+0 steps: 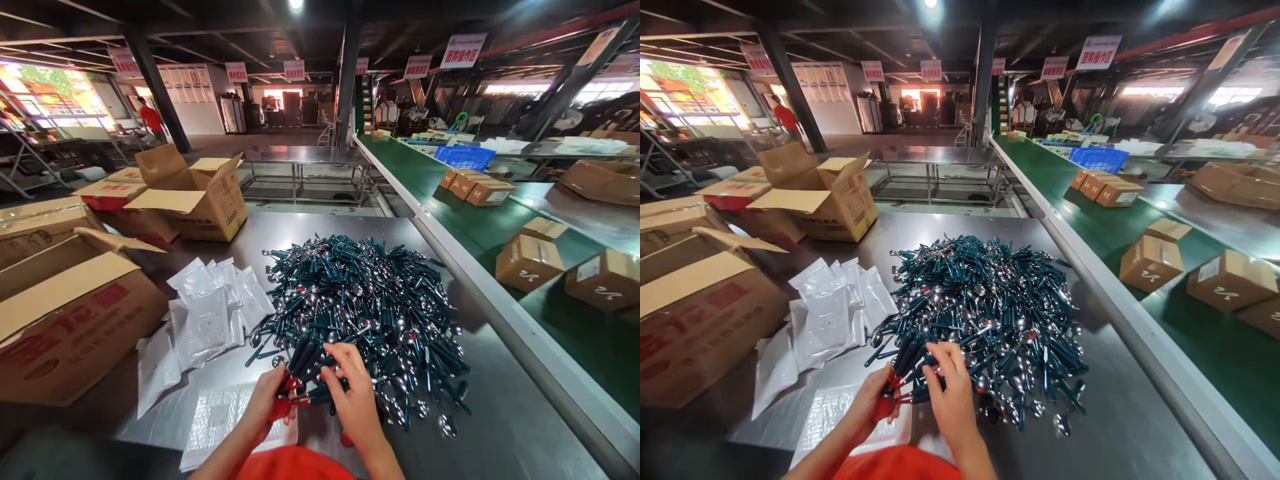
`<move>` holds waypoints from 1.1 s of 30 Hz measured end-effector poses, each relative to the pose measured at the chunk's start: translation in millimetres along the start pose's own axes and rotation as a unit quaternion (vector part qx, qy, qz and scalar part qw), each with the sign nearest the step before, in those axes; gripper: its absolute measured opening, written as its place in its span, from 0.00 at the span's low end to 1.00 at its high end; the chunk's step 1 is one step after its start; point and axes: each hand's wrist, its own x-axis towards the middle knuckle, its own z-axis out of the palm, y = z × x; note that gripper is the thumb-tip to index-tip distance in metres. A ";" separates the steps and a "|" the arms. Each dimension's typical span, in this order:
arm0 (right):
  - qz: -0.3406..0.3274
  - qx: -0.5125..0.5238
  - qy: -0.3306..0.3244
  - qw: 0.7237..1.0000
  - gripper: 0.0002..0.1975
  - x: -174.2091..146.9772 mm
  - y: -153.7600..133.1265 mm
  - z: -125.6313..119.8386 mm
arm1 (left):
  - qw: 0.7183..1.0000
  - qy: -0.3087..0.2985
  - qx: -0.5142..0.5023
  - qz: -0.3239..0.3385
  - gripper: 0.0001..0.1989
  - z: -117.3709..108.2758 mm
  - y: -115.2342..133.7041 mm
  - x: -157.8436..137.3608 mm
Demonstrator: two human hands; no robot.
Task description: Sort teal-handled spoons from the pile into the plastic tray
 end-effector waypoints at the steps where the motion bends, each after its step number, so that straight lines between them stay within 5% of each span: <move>1: 0.000 -0.010 0.008 1.000 0.10 -1.0 0.7 -0.1 | 1.000 0.003 0.000 0.001 0.32 0.0 0.1 0.0; 11: -0.004 -0.101 0.014 0.995 0.04 -0.9 -0.7 -5.9 | 1.000 -0.011 0.027 -0.001 0.29 -3.5 -4.4 -1.4; 16: -0.066 -0.080 -0.019 0.994 0.17 -2.2 1.8 -10.5 | 0.999 -0.006 0.034 0.007 0.28 -5.5 -4.3 -1.6; 26: -0.040 -0.052 0.019 0.998 0.01 -2.5 -1.4 -5.0 | 0.998 -0.019 0.058 -0.016 0.30 -3.7 -2.0 -9.0; 33: -0.057 -0.084 -0.054 0.993 0.17 -4.2 -4.3 -11.9 | 0.996 -0.034 0.077 -0.011 0.30 -3.8 2.3 -14.6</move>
